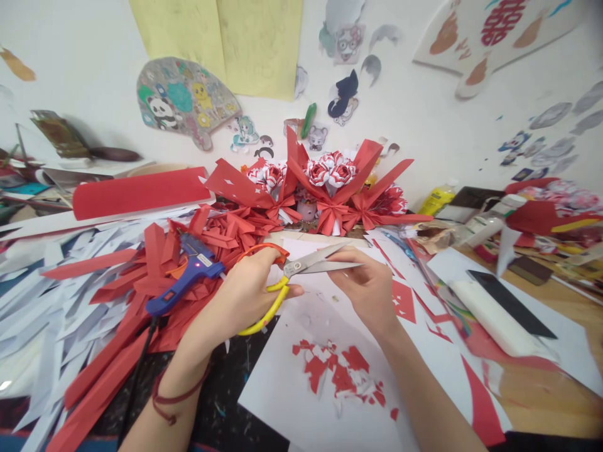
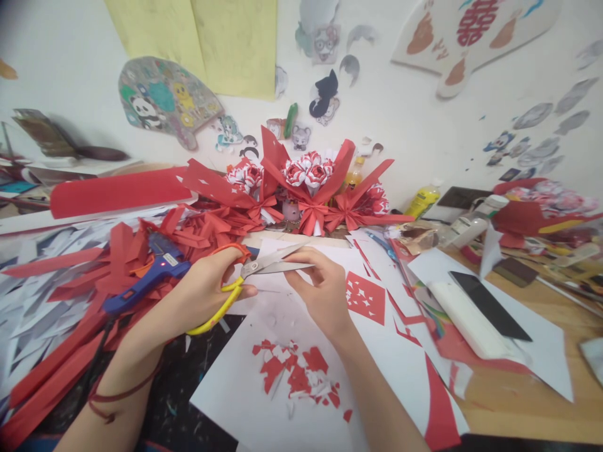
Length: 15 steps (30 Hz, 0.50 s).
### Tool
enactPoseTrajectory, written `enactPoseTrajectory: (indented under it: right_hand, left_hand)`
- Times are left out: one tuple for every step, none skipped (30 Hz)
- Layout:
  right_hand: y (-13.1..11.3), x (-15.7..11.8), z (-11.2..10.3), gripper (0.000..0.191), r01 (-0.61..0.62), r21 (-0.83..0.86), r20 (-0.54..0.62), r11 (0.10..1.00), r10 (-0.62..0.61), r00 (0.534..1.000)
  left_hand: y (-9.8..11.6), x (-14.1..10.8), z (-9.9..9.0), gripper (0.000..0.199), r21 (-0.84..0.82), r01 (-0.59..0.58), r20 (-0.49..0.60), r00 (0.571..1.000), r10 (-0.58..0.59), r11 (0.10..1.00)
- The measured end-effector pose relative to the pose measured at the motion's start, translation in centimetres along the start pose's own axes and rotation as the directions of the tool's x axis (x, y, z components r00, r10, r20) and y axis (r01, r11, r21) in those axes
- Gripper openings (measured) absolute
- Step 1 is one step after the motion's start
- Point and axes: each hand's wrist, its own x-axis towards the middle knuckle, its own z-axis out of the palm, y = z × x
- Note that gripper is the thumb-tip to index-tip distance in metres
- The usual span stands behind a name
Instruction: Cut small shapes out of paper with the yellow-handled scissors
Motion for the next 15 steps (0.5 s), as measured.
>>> enactPoseTrajectory:
  right_hand:
    - [0.04, -0.01, 0.00, 0.015, 0.003, 0.004, 0.001, 1.000, -0.003, 1.000]
    - [0.09, -0.01, -0.01, 0.016, 0.006, 0.010, 0.004, 1.000, -0.006, 1.000]
    - [0.16, -0.02, -0.02, 0.016, 0.011, 0.018, 0.008, 1.000, -0.011, 1.000]
    - [0.25, -0.02, -0.03, 0.017, 0.017, 0.026, 0.011, 1.000, -0.017, 1.000]
    - [0.34, -0.02, -0.03, 0.018, 0.024, 0.033, 0.013, 0.999, -0.024, 1.000]
    - [0.42, -0.01, -0.03, 0.018, 0.031, 0.039, 0.013, 0.999, -0.032, 0.999]
    - [0.50, -0.01, -0.03, 0.019, 0.037, 0.043, 0.010, 0.998, -0.037, 0.999]
    - [0.56, -0.01, -0.02, 0.019, 0.039, 0.045, 0.006, 0.998, -0.039, 0.999]
    - [0.60, -0.01, -0.01, 0.020, 0.039, 0.047, 0.003, 0.998, -0.039, 0.999]
    - [0.63, -0.01, 0.00, 0.020, 0.038, 0.049, 0.001, 0.998, -0.038, 0.999]
    - [0.64, -0.01, 0.01, 0.021, 0.038, 0.051, 0.000, 0.998, -0.038, 0.999]
    - [0.64, -0.01, 0.01, 0.021, 0.037, 0.053, 0.001, 0.998, -0.038, 0.999]
    - [0.64, -0.02, 0.00, 0.021, 0.038, 0.052, 0.001, 0.998, -0.038, 0.999]
    - [0.63, -0.03, -0.01, 0.021, 0.039, 0.051, 0.002, 0.998, -0.040, 0.999]
    - [0.61, -0.05, -0.03, 0.021, 0.042, 0.049, 0.000, 0.998, -0.042, 0.999]
  left_hand:
    - [0.02, 0.00, -0.01, 0.035, 0.003, 0.002, 0.001, 1.000, -0.002, 1.000]
    - [0.04, 0.00, -0.02, 0.035, 0.006, 0.004, 0.004, 1.000, -0.004, 1.000]
    - [0.07, 0.00, -0.03, 0.036, 0.008, 0.005, 0.005, 1.000, -0.005, 1.000]
    - [0.09, 0.00, -0.05, 0.036, 0.010, 0.006, 0.009, 1.000, -0.007, 1.000]
    - [0.12, 0.01, -0.08, 0.037, 0.012, 0.009, 0.013, 1.000, -0.009, 1.000]
    - [0.14, 0.01, -0.11, 0.038, 0.013, 0.013, 0.017, 1.000, -0.013, 1.000]
    - [0.16, 0.02, -0.15, 0.040, 0.014, 0.016, 0.020, 1.000, -0.016, 1.000]
    - [0.18, 0.03, -0.19, 0.040, 0.015, 0.018, 0.022, 1.000, -0.019, 1.000]
    - [0.19, 0.04, -0.22, 0.041, 0.016, 0.020, 0.023, 1.000, -0.020, 1.000]
    - [0.19, 0.04, -0.26, 0.041, 0.016, 0.019, 0.025, 1.000, -0.020, 1.000]
    - [0.19, 0.04, -0.29, 0.041, 0.016, 0.018, 0.026, 0.999, -0.019, 1.000]
    - [0.19, 0.04, -0.30, 0.040, 0.016, 0.018, 0.027, 0.999, -0.019, 1.000]
    - [0.18, 0.03, -0.31, 0.040, 0.015, 0.019, 0.027, 0.999, -0.019, 1.000]
    - [0.17, 0.02, -0.31, 0.040, 0.014, 0.020, 0.027, 0.999, -0.020, 1.000]
    - [0.15, 0.01, -0.31, 0.040, 0.013, 0.021, 0.026, 0.999, -0.021, 1.000]
